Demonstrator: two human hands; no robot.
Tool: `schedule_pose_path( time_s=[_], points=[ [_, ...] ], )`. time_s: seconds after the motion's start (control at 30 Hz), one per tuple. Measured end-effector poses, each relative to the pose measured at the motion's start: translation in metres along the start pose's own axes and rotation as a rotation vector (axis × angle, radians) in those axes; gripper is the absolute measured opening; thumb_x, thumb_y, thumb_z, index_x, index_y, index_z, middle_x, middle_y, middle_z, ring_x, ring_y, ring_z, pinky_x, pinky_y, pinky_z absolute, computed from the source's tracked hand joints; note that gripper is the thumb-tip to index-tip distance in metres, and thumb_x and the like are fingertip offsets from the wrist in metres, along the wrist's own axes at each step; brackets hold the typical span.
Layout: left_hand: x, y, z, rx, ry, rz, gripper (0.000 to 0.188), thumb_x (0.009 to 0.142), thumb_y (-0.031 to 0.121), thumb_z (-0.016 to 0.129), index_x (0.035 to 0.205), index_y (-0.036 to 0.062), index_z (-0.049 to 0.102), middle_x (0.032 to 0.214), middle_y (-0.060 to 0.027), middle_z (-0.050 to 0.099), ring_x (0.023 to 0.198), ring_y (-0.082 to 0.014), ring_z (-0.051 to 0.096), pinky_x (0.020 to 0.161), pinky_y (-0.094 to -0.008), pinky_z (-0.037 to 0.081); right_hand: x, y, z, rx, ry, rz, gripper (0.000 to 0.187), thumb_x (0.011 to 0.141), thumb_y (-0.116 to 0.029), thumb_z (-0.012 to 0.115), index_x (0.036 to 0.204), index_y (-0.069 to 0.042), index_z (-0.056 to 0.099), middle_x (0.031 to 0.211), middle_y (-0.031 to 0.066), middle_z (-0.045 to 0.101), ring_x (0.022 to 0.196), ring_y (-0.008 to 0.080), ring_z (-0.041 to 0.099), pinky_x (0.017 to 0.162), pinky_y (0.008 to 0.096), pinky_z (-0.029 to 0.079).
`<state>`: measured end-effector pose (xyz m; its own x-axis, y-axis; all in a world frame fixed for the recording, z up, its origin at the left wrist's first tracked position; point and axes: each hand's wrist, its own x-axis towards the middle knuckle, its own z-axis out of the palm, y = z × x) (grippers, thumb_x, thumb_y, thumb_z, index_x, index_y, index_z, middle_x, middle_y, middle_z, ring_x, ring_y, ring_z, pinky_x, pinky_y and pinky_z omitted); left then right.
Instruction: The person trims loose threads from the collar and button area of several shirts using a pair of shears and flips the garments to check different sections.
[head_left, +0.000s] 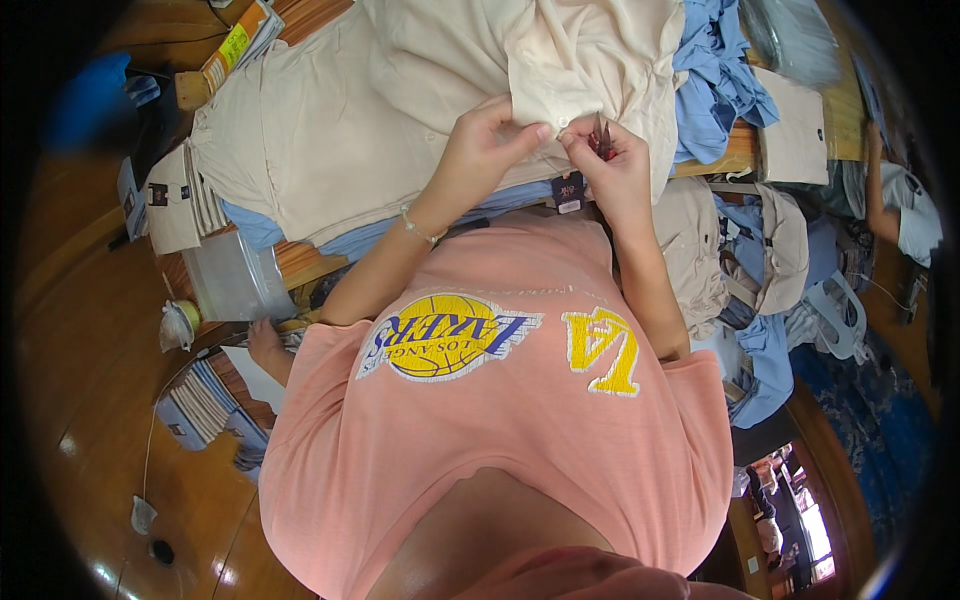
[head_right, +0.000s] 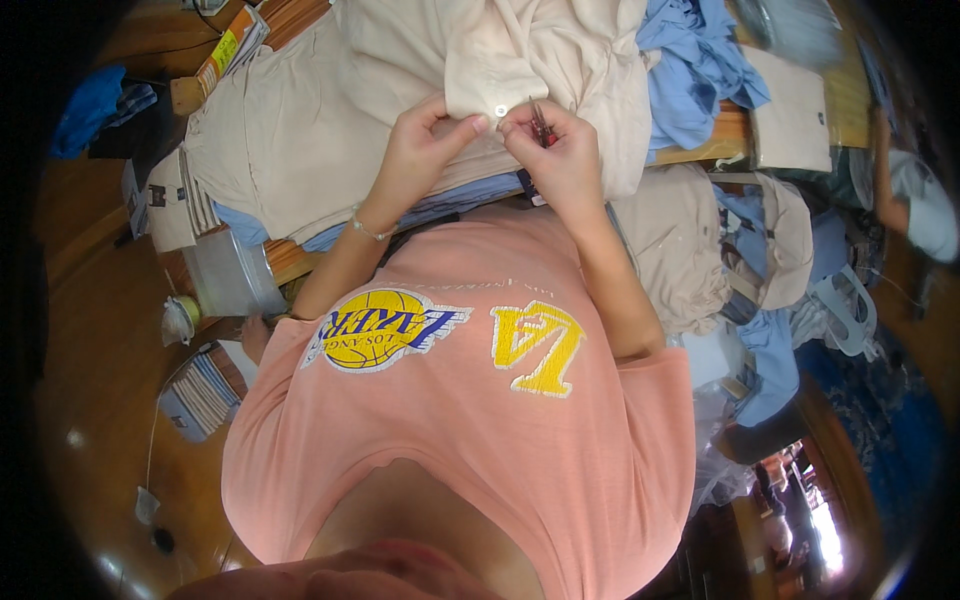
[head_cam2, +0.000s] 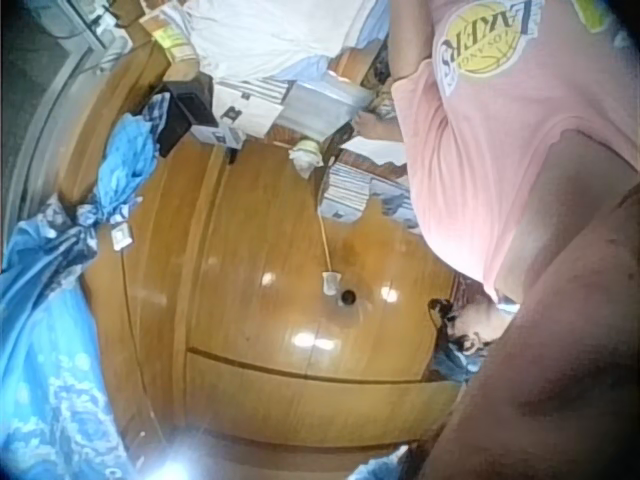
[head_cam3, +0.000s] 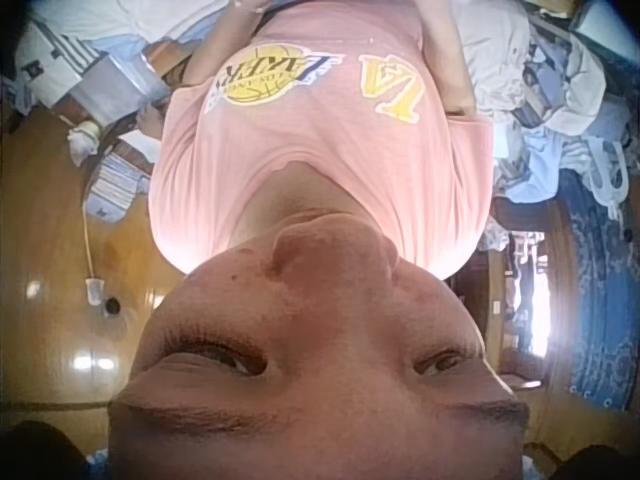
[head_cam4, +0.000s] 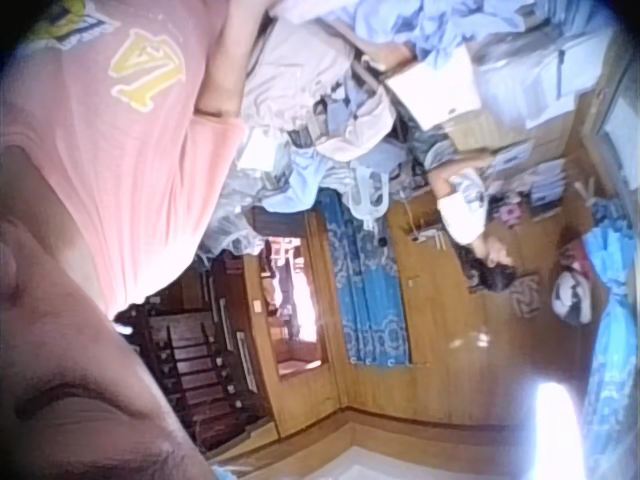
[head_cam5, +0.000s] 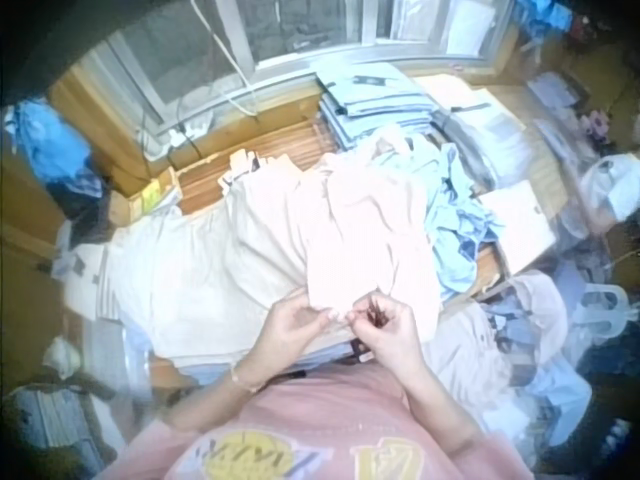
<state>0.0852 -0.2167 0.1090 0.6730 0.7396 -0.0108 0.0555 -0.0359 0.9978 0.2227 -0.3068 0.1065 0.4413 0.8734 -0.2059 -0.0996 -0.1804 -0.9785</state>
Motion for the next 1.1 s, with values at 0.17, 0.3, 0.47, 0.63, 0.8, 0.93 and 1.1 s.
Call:
schedule_pose_path(
  time_s=[0.17,0.3,0.47,0.63,0.8,0.93,1.1],
  points=[
    [0.002,-0.005,-0.004,-0.138,-0.011,-0.171,0.019,0.084,0.011,0.063,0.095,-0.0035,0.062,0.086,-0.0033,0.063,0.078,-0.0065,0.054,0.071,-0.0214,0.044,0.001,-0.004,-0.001,-0.058,-0.036,-0.024,0.007,0.079,-0.005,0.063,0.079,0.001,0.064,0.063,-0.0049,0.051,0.056,0.0011,0.041,0.05,0.0178,0.033],
    [0.004,-0.005,-0.005,-0.186,-0.02,-0.184,0.019,0.084,0.011,0.063,0.095,-0.0038,0.062,0.087,-0.003,0.063,0.079,-0.0063,0.054,0.072,-0.0215,0.044,0.002,-0.005,0.0,-0.063,-0.038,-0.023,0.009,0.08,-0.007,0.065,0.081,0.002,0.065,0.062,-0.0046,0.051,0.056,0.0014,0.04,0.049,0.0183,0.032],
    [0.006,-0.002,-0.005,-0.087,-0.043,-0.102,0.02,0.084,0.01,0.063,0.098,-0.0035,0.062,0.092,-0.0036,0.063,0.084,-0.0079,0.055,0.076,-0.0219,0.044,0.004,-0.005,0.0,-0.051,-0.037,0.009,0.009,0.08,-0.007,0.065,0.08,0.002,0.064,0.061,-0.0057,0.05,0.055,0.0008,0.039,0.048,0.0179,0.031],
    [0.01,-0.001,-0.01,0.136,-0.102,0.02,0.021,0.083,0.009,0.063,0.1,-0.0028,0.062,0.096,-0.0041,0.063,0.088,-0.009,0.055,0.08,-0.0226,0.043,0.005,-0.001,-0.001,-0.057,-0.019,0.013,0.007,0.079,-0.006,0.065,0.078,0.001,0.063,0.061,-0.0065,0.048,0.054,0.0001,0.039,0.047,0.0174,0.03],
    [0.009,0.003,-0.011,-0.064,-0.102,-0.225,0.022,0.083,0.011,0.064,0.1,-0.004,0.061,0.094,-0.0056,0.063,0.087,-0.009,0.056,0.079,-0.0221,0.044,0.008,-0.003,-0.001,-0.032,-0.045,0.014,0.007,0.078,-0.005,0.065,0.079,0.001,0.064,0.061,-0.0066,0.049,0.054,0.0,0.039,0.047,0.0171,0.029],
    [0.011,0.003,-0.014,-0.06,-0.127,-0.205,0.023,0.084,0.012,0.064,0.099,-0.0045,0.061,0.093,-0.0057,0.064,0.086,-0.0087,0.056,0.078,-0.0218,0.044,0.008,-0.004,0.0,-0.034,-0.046,0.019,0.008,0.078,-0.006,0.066,0.08,0.002,0.064,0.061,-0.0065,0.049,0.054,0.0001,0.038,0.047,0.0171,0.029],
    [0.015,0.004,-0.017,-0.06,-0.174,-0.217,0.023,0.084,0.012,0.063,0.1,-0.0045,0.061,0.093,-0.0045,0.063,0.085,-0.0079,0.055,0.077,-0.0213,0.044,0.009,-0.003,0.001,-0.015,-0.041,0.02,0.005,0.078,-0.003,0.063,0.079,0.001,0.063,0.062,-0.0065,0.05,0.054,-0.0003,0.04,0.047,0.0167,0.03]
  ],
)
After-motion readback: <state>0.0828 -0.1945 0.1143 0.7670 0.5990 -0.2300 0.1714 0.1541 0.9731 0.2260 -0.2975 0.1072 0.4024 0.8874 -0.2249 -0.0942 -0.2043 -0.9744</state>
